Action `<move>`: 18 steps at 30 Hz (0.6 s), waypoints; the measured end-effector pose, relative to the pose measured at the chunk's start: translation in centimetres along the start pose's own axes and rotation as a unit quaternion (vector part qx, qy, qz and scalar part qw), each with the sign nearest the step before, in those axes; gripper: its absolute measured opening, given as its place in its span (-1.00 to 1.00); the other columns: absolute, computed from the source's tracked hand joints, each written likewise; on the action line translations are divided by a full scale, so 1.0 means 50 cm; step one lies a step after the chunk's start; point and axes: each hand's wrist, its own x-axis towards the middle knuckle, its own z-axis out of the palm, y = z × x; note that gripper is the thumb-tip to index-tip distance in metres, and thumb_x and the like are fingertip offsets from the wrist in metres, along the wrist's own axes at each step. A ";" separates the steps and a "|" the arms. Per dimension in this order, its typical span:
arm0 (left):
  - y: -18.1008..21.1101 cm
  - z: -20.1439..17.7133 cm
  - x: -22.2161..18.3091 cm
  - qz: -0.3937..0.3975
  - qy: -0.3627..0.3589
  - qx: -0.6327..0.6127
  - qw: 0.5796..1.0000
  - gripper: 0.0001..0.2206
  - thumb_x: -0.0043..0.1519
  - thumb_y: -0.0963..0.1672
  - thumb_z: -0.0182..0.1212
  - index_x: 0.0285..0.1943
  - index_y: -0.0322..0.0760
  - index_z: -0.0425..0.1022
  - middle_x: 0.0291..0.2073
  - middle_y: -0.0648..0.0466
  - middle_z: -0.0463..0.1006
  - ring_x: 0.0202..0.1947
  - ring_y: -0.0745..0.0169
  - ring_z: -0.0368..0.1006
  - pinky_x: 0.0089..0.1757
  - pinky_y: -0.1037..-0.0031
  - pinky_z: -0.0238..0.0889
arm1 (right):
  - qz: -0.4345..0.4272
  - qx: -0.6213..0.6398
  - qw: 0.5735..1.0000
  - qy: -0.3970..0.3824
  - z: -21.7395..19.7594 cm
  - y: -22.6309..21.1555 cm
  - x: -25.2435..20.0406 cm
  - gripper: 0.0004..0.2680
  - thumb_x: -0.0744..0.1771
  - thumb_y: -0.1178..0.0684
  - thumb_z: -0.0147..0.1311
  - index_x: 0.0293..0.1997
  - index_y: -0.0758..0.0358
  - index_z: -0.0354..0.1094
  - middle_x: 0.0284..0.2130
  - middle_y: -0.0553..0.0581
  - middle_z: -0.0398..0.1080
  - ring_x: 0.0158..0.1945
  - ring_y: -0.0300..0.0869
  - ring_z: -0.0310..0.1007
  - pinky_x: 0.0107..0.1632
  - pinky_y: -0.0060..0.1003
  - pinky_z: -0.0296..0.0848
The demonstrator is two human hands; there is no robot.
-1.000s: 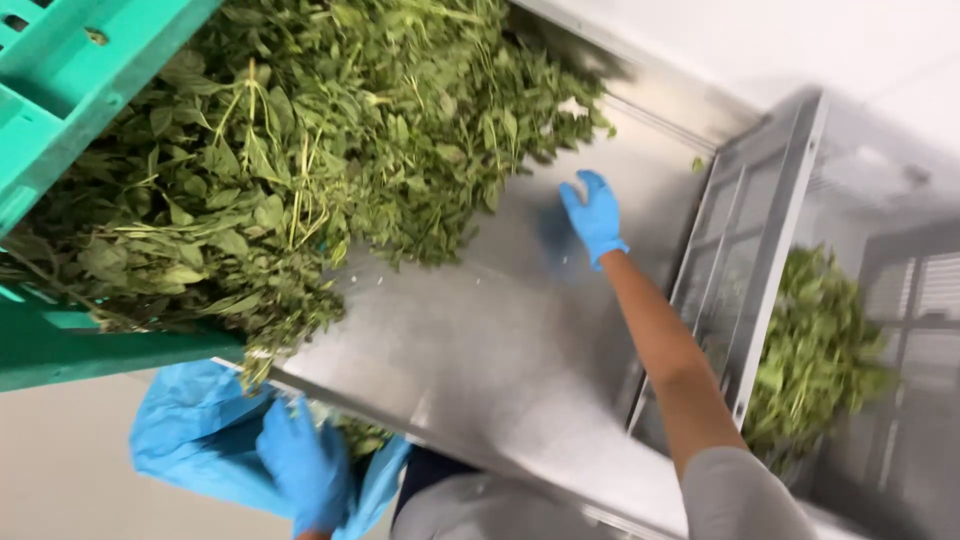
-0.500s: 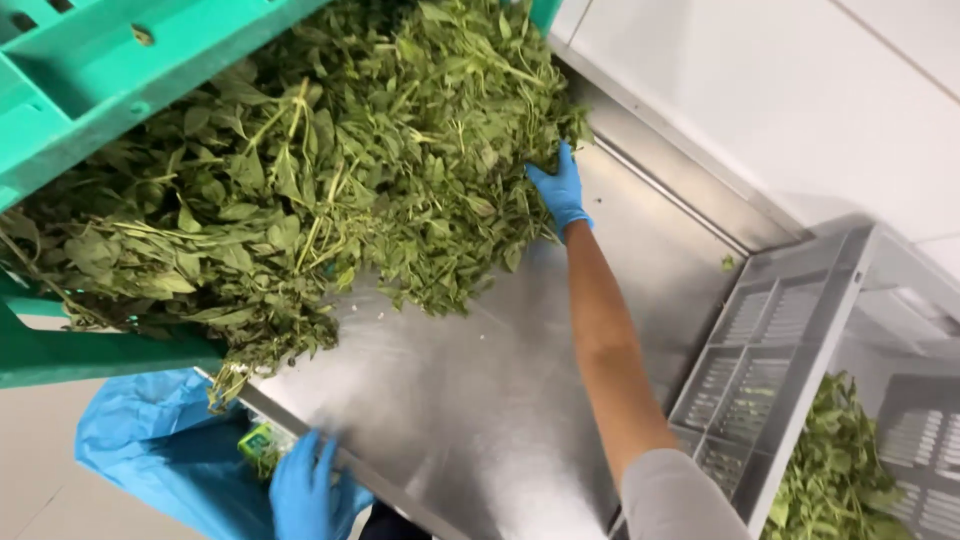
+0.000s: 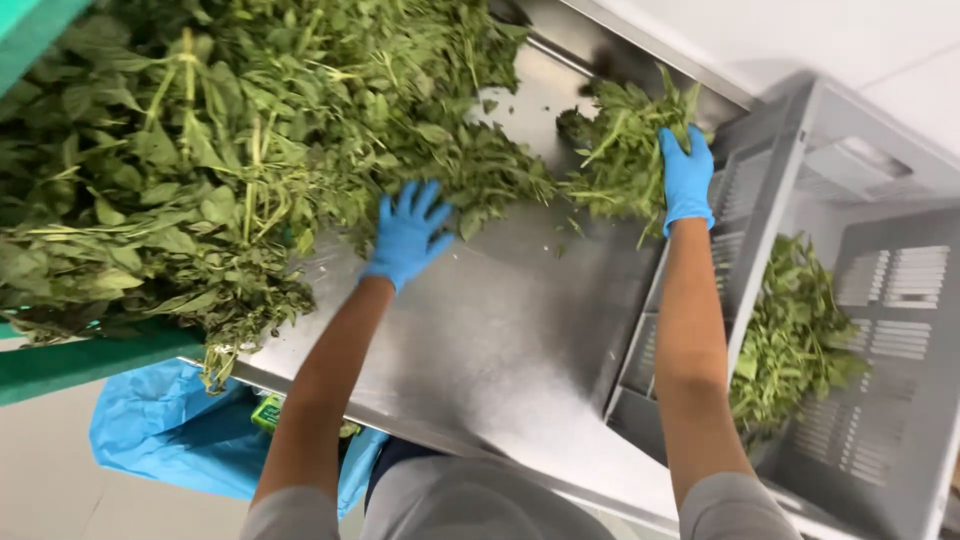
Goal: Sorting and cleaning leafy green herbs on a metal workstation.
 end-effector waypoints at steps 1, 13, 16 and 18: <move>0.002 -0.014 0.032 0.008 -0.003 -0.003 1.000 -0.42 0.21 0.13 0.17 0.43 0.04 0.36 0.53 -0.04 0.05 0.48 -0.23 -0.05 0.24 -0.36 -0.20 | 0.005 -0.003 1.000 0.007 -0.016 -0.069 -0.023 -0.61 0.36 0.01 0.32 0.25 0.42 0.35 0.03 0.12 0.52 0.02 -0.25 0.45 0.11 -0.32 0.43; 0.055 -0.031 0.211 0.009 0.040 -0.169 0.985 -0.80 0.21 -0.15 0.34 0.00 -0.08 0.51 -0.18 0.03 0.59 -0.11 -0.12 0.46 -0.05 0.05 0.28 | -0.247 -0.127 0.958 -0.074 -0.146 -0.393 -0.119 -0.60 0.33 0.29 0.37 0.32 0.20 0.37 0.13 0.14 0.53 0.20 -0.20 0.50 0.30 -0.25 0.47; 0.100 -0.120 0.220 0.114 0.092 -0.300 0.943 -0.72 0.22 -0.15 0.36 0.09 -0.07 0.49 -0.16 0.00 0.60 -0.13 -0.11 0.48 -0.08 0.17 0.35 | -0.215 -0.241 0.940 -0.111 -0.162 -0.338 -0.126 -0.56 0.31 0.19 0.46 0.34 0.12 0.41 0.10 0.21 0.53 0.15 -0.13 0.51 0.24 -0.22 0.46; 0.131 -0.190 0.228 0.114 0.071 -0.293 0.947 -0.57 0.24 -0.12 0.38 0.30 -0.08 0.43 -0.20 -0.09 0.57 -0.18 -0.14 0.46 -0.11 0.14 0.32 | -0.096 -0.260 0.951 -0.138 -0.161 -0.284 -0.130 -0.53 0.28 0.09 0.46 0.36 0.09 0.43 0.11 0.20 0.52 0.09 -0.08 0.52 0.19 -0.22 0.49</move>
